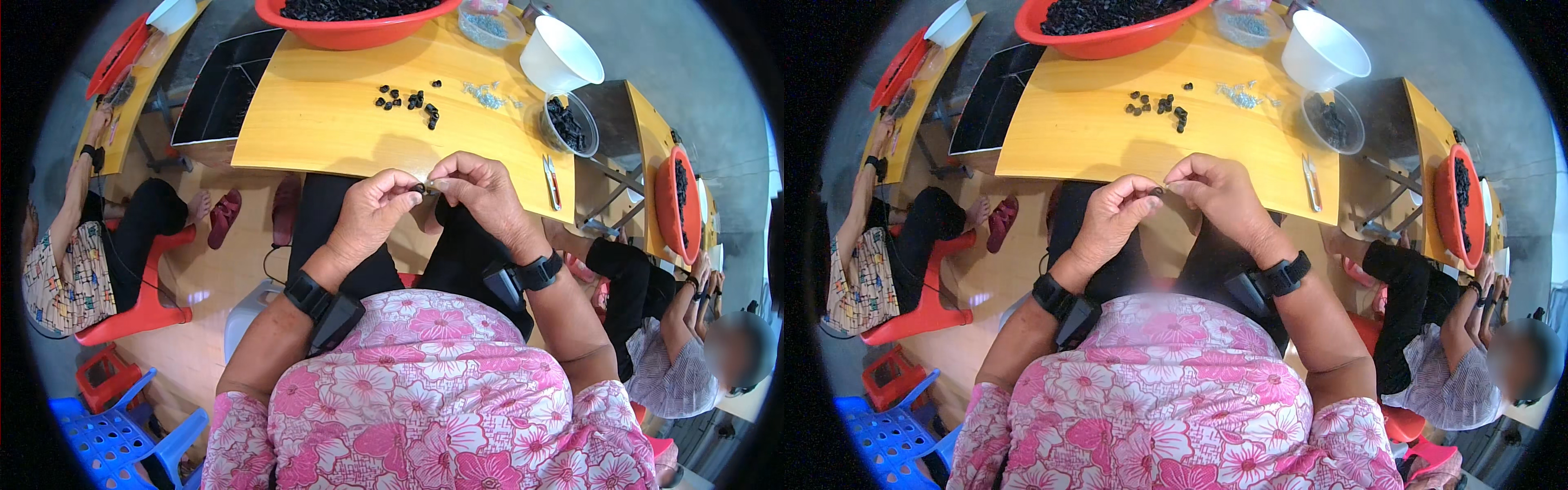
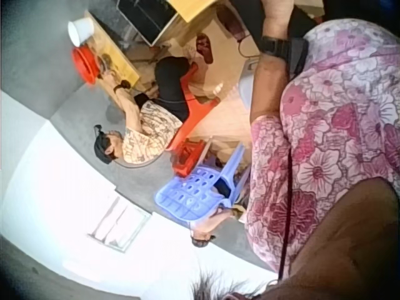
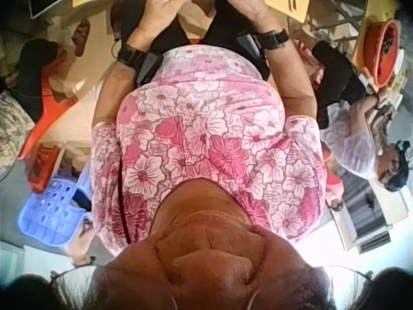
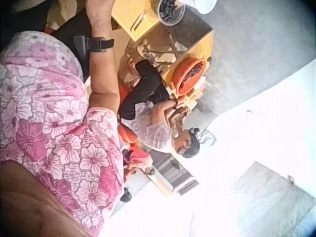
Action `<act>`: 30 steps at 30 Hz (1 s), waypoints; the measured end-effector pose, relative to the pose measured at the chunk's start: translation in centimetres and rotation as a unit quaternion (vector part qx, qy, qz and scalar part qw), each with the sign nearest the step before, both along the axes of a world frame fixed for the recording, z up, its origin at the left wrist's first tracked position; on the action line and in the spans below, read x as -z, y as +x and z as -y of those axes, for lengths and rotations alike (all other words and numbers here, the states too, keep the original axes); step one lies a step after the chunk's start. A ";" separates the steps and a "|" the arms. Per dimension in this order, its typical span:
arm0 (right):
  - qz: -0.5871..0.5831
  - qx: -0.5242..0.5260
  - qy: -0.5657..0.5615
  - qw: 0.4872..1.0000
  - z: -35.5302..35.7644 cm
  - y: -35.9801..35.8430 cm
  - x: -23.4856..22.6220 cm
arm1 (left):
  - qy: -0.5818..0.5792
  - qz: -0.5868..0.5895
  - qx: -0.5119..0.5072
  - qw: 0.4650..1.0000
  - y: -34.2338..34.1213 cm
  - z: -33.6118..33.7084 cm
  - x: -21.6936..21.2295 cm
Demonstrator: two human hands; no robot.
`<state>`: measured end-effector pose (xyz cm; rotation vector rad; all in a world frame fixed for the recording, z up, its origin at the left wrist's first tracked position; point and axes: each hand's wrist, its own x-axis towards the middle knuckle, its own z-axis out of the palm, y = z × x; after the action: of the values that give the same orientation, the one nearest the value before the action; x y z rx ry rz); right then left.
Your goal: Assembling small black plastic parts by hand on a workspace table.
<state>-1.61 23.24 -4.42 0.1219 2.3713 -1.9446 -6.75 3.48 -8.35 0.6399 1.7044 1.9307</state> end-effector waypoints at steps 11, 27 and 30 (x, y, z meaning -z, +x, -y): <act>0.037 -0.014 -0.002 0.999 0.9 0.0 -0.7 | -0.059 -0.039 -0.002 0.997 -0.1 0.2 -0.6; 0.039 0.024 -0.087 0.995 1.0 0.8 0.5 | 0.010 0.027 0.018 0.999 0.0 0.1 -0.3; 0.010 0.053 -0.059 0.997 1.9 1.2 0.3 | 0.019 0.050 0.019 0.998 0.0 0.2 0.1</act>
<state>-0.43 21.29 -4.77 0.2657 2.2738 -2.1144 -6.78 3.27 -8.41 0.5754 1.5881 1.9392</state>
